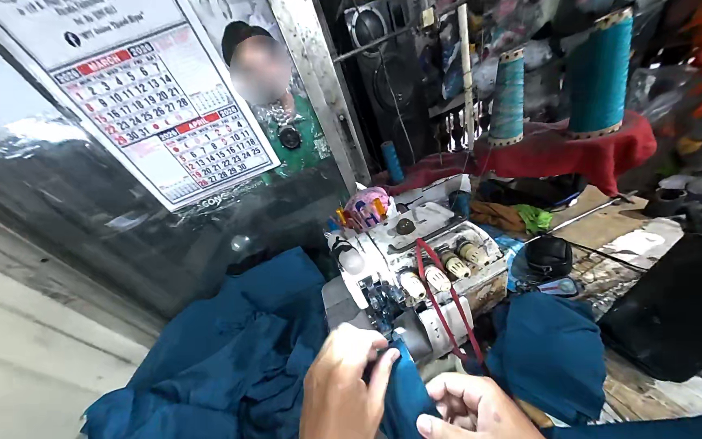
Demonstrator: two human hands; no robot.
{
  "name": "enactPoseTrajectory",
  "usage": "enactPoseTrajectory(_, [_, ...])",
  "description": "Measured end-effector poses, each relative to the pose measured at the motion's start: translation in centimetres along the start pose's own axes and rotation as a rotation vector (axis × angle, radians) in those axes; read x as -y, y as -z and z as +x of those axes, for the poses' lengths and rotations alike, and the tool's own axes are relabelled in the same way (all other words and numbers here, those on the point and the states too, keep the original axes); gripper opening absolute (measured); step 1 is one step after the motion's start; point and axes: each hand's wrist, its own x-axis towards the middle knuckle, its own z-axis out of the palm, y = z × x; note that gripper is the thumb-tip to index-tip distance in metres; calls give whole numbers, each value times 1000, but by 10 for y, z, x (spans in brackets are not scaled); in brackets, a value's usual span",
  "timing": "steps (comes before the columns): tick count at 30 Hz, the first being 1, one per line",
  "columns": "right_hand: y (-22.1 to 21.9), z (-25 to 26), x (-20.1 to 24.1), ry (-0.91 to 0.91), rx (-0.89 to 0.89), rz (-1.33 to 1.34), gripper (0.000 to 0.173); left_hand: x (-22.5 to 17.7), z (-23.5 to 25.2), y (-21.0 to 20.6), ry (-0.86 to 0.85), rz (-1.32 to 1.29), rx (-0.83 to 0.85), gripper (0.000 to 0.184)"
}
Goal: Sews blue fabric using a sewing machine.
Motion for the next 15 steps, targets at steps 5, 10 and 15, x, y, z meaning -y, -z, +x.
enactPoseTrajectory(5, [-2,3,10,-12,-87,56,15,-8,-15,-4,-2,9,7,23])
enactPoseTrajectory(10, [-7,14,7,-75,-139,37,15,2,-20,-8,-26,66,-15,24])
enactPoseTrajectory(15, [-13,2,13,-42,-187,71,12,-17,-30,10,113,-71,-59,15])
